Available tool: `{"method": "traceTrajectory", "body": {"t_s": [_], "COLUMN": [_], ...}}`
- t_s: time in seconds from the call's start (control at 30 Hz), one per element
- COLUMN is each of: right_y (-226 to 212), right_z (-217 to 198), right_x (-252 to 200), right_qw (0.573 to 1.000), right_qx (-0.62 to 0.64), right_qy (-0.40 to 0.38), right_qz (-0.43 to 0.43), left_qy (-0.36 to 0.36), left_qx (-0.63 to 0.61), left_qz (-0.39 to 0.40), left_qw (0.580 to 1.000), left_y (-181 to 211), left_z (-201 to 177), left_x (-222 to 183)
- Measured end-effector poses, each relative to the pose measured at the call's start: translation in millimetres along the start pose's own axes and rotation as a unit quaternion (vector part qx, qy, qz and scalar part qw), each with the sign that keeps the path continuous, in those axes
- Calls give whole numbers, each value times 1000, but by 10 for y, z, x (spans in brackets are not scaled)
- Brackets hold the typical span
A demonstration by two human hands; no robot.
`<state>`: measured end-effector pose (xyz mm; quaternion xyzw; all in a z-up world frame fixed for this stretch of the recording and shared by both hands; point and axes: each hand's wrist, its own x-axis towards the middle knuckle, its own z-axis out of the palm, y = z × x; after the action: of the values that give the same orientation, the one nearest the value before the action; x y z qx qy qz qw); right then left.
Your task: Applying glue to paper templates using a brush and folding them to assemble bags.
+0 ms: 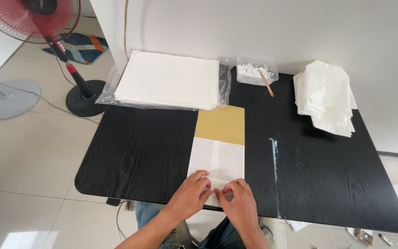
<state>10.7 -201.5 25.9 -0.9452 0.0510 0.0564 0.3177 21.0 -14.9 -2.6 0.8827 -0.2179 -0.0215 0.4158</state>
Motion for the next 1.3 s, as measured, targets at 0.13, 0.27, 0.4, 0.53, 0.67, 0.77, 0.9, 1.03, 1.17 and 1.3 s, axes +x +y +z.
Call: {"method": "traceTrajectory", "body": {"t_s": [0.13,0.27,0.4,0.53,0.67,0.77,0.9,1.03,1.17,1.3], "right_y": [-18,-37,-121,57,96,126,107,64,263,870], "right_z": [-45,-141,-367,-481,-579,-594,-620,-604,-371,126], "right_x": [92,124,160,284,361,383,378,248,36,-107], "right_qw": [1000,998,988,977,956,950,946,951,970,953], "right_qx": [-4,-14,-5,22,14,11,9,24,22,70], "right_qy": [-24,-58,-150,-214,-292,-308,-320,-302,-224,-48], "right_qz": [8,-9,35,-8,-22,-38,-48,-64,-96,-290], "left_qy": [-19,-97,-211,-265,-324,-338,-328,-282,-92,61], "left_qx": [-1,-24,-22,0,6,4,-9,-3,78,163], "left_qz": [19,68,90,105,79,79,69,24,123,159], "left_qw": [1000,993,973,959,943,938,942,959,985,972], "left_y": [-79,-152,-245,-294,-319,-292,-216,-38,-38,-92], "left_z": [-78,-272,-439,-496,-518,-564,-600,-573,-386,-147], "left_x": [51,112,187,285,355,364,323,153,-217,-545]}}
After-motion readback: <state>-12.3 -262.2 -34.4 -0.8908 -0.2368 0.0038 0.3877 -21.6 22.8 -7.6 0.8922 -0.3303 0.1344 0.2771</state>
